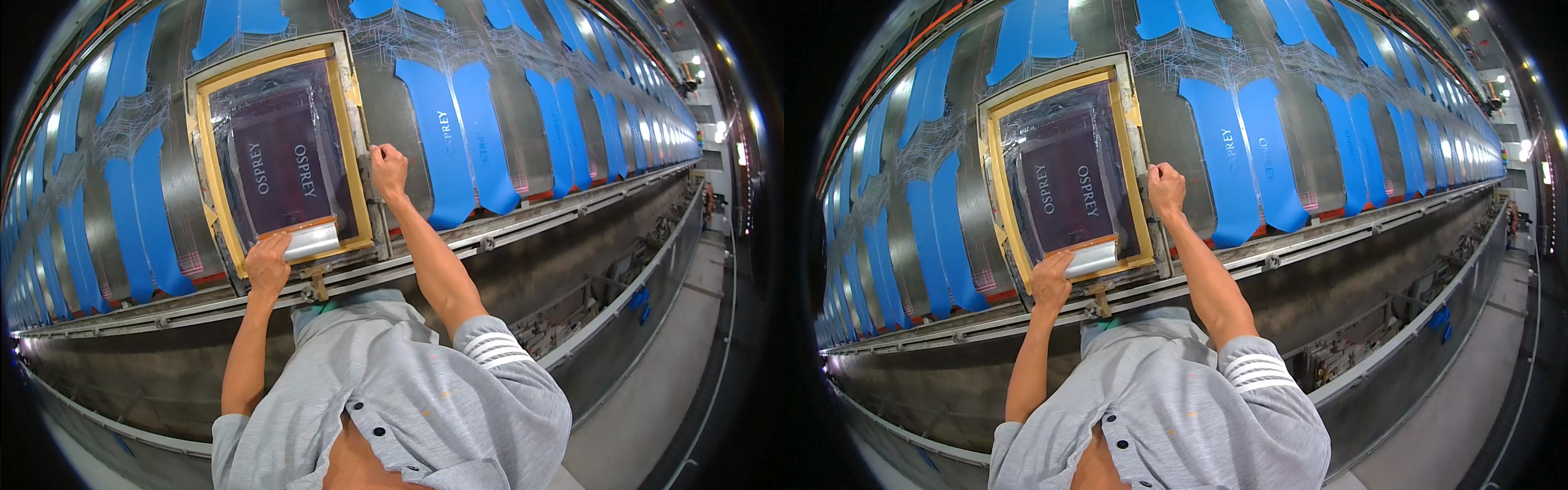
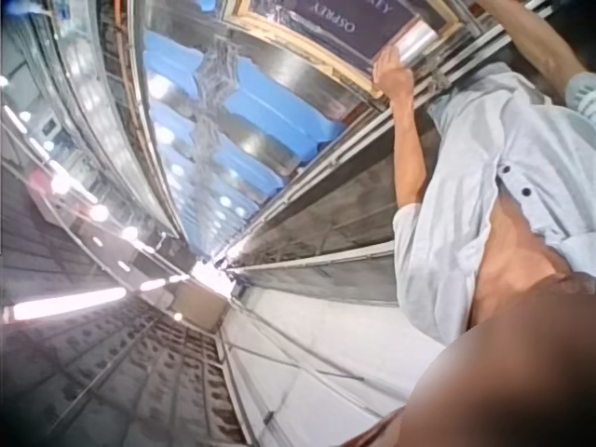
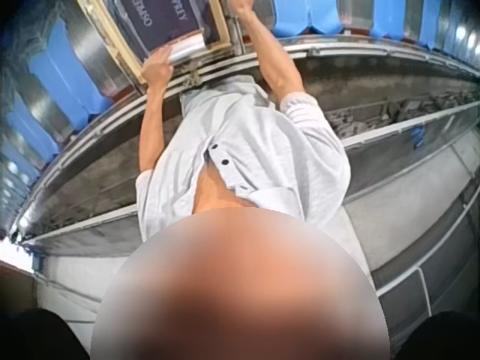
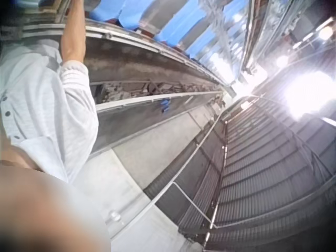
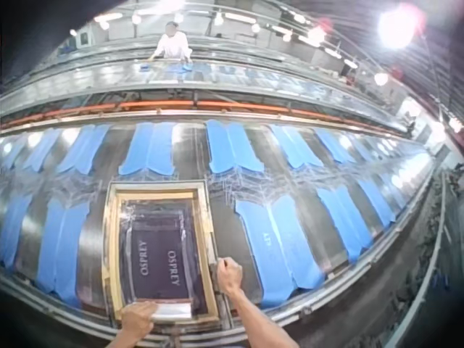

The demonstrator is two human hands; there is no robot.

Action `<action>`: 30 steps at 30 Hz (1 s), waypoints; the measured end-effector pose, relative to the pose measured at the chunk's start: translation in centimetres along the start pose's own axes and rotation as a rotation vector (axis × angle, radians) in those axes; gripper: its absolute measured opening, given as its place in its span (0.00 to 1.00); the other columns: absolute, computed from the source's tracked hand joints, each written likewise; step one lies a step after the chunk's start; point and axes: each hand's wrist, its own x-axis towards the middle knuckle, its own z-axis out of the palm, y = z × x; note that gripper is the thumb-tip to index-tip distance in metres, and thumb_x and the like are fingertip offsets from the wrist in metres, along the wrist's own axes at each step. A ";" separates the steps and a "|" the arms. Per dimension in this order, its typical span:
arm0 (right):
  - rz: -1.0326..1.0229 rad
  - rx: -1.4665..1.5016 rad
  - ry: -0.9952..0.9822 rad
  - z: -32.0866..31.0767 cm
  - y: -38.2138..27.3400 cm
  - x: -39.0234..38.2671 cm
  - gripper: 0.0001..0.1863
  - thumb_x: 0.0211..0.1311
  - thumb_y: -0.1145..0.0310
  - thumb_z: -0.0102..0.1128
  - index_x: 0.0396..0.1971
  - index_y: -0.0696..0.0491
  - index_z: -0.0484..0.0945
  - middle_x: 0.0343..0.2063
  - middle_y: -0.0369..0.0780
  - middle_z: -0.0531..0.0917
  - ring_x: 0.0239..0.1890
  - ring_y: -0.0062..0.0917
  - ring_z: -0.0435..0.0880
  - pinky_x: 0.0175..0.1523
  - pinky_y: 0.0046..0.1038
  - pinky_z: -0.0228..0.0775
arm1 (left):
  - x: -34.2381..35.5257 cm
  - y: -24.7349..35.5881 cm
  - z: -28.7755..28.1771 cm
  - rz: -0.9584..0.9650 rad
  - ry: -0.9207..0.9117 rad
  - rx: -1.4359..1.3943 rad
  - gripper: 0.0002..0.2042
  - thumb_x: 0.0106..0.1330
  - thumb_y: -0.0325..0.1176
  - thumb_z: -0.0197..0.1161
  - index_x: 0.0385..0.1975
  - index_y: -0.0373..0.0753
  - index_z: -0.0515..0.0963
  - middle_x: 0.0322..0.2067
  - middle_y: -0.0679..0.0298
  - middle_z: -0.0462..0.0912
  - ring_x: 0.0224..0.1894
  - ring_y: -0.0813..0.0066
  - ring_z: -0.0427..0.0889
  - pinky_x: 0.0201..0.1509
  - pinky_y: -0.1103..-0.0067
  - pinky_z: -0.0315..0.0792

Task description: The person uses a squeegee to pull ink through a screen-printing frame onto a fabric panel with the word 'OSPREY' printed on it. The person repeatedly wipes the squeegee and repositions the frame while working on the same panel.

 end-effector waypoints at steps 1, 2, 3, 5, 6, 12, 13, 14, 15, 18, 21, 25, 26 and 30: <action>-0.004 -0.026 0.003 -0.1 0.1 0.3 0.17 0.67 0.60 0.61 0.31 0.61 0.84 0.26 0.54 0.84 0.31 0.50 0.85 0.38 0.43 0.73 | 0.2 0.2 0.1 0.008 -0.003 -0.009 0.18 0.51 0.19 0.60 0.42 0.38 0.87 0.45 0.59 0.89 0.50 0.60 0.87 0.53 0.66 0.78; -0.037 0.000 0.017 -0.4 0.4 0.4 0.18 0.67 0.59 0.60 0.30 0.61 0.83 0.26 0.54 0.84 0.33 0.53 0.84 0.39 0.44 0.73 | 0.3 0.3 0.3 0.013 -0.006 -0.018 0.18 0.51 0.20 0.61 0.42 0.38 0.87 0.45 0.59 0.90 0.50 0.60 0.87 0.52 0.66 0.78; -0.019 -0.016 -0.005 -0.4 0.6 0.2 0.18 0.67 0.59 0.60 0.30 0.61 0.84 0.27 0.54 0.84 0.33 0.53 0.84 0.40 0.45 0.73 | 0.2 0.3 0.3 0.017 -0.006 -0.024 0.17 0.52 0.20 0.61 0.42 0.39 0.87 0.45 0.59 0.90 0.50 0.61 0.87 0.52 0.66 0.78; 0.016 -0.052 -0.051 -0.2 1.0 -0.3 0.18 0.67 0.58 0.59 0.31 0.60 0.84 0.28 0.54 0.85 0.35 0.54 0.85 0.42 0.46 0.74 | -0.3 0.4 0.3 -0.011 -0.030 -0.034 0.17 0.52 0.20 0.61 0.42 0.39 0.87 0.44 0.59 0.90 0.49 0.61 0.87 0.52 0.66 0.78; 0.025 -0.103 -0.052 0.4 1.2 -0.8 0.18 0.67 0.58 0.59 0.31 0.60 0.84 0.29 0.54 0.85 0.36 0.54 0.85 0.43 0.47 0.74 | -0.8 0.1 0.4 -0.023 -0.043 -0.039 0.17 0.53 0.20 0.60 0.42 0.39 0.87 0.44 0.59 0.90 0.49 0.61 0.87 0.52 0.66 0.78; 0.024 -0.205 -0.058 1.8 -0.2 -2.3 0.19 0.68 0.56 0.56 0.33 0.58 0.85 0.33 0.54 0.86 0.39 0.55 0.84 0.47 0.49 0.75 | -5.2 -0.6 0.5 0.011 0.063 0.012 0.21 0.50 0.17 0.58 0.46 0.37 0.86 0.49 0.56 0.88 0.53 0.57 0.86 0.53 0.65 0.77; 0.036 -0.210 -0.062 1.9 -0.2 -2.8 0.19 0.68 0.56 0.56 0.34 0.58 0.85 0.33 0.54 0.86 0.39 0.55 0.84 0.46 0.49 0.75 | -7.2 -0.3 0.5 -0.036 0.037 0.009 0.24 0.49 0.16 0.58 0.48 0.37 0.85 0.50 0.55 0.88 0.55 0.57 0.86 0.53 0.64 0.76; 0.048 -0.214 -0.064 1.9 -0.2 -3.2 0.19 0.68 0.56 0.56 0.34 0.58 0.85 0.33 0.54 0.86 0.39 0.55 0.84 0.46 0.49 0.75 | -8.6 0.0 0.7 -0.036 0.003 -0.002 0.25 0.48 0.15 0.58 0.49 0.37 0.85 0.51 0.55 0.87 0.55 0.58 0.85 0.54 0.64 0.76; 0.048 -0.218 -0.066 1.9 -0.2 -3.6 0.19 0.68 0.56 0.56 0.34 0.57 0.85 0.33 0.53 0.86 0.39 0.54 0.84 0.46 0.49 0.75 | -9.2 0.1 0.7 -0.040 -0.029 -0.013 0.26 0.48 0.15 0.59 0.50 0.38 0.85 0.51 0.54 0.87 0.56 0.58 0.85 0.55 0.64 0.76; 0.065 -0.227 -0.063 1.6 -0.2 -4.0 0.18 0.68 0.55 0.56 0.34 0.56 0.85 0.32 0.53 0.86 0.38 0.54 0.84 0.45 0.50 0.74 | -8.4 -0.9 1.1 0.013 0.025 0.020 0.27 0.47 0.15 0.59 0.51 0.38 0.84 0.52 0.56 0.87 0.56 0.59 0.85 0.56 0.65 0.75; 0.081 -0.243 -0.057 1.3 -1.1 -3.5 0.18 0.69 0.55 0.56 0.34 0.55 0.85 0.31 0.53 0.86 0.38 0.55 0.84 0.44 0.50 0.74 | -1.7 -3.6 1.4 -0.005 0.084 0.084 0.27 0.48 0.15 0.59 0.52 0.38 0.84 0.53 0.56 0.87 0.56 0.59 0.85 0.56 0.65 0.75; 0.028 -0.413 -0.063 0.7 -2.4 -2.9 0.19 0.71 0.53 0.56 0.36 0.53 0.87 0.35 0.50 0.87 0.41 0.51 0.85 0.46 0.50 0.74 | 10.5 -7.8 0.3 0.021 0.145 0.120 0.20 0.55 0.19 0.57 0.47 0.41 0.85 0.49 0.60 0.88 0.53 0.62 0.86 0.52 0.65 0.77; -0.071 -0.471 -0.022 0.4 -2.7 -2.8 0.18 0.70 0.52 0.57 0.37 0.52 0.87 0.37 0.48 0.87 0.44 0.49 0.84 0.48 0.49 0.74 | 13.4 -8.8 -0.4 -0.008 0.129 0.071 0.20 0.55 0.21 0.58 0.46 0.43 0.86 0.46 0.58 0.89 0.50 0.59 0.87 0.51 0.65 0.78; -0.454 -0.119 -0.007 2.1 -10.9 2.1 0.19 0.62 0.50 0.69 0.41 0.50 0.89 0.45 0.39 0.84 0.58 0.36 0.76 0.62 0.47 0.64 | 23.7 -9.9 -5.2 -0.190 -0.160 0.070 0.18 0.56 0.27 0.59 0.43 0.54 0.90 0.38 0.54 0.89 0.42 0.52 0.88 0.48 0.61 0.81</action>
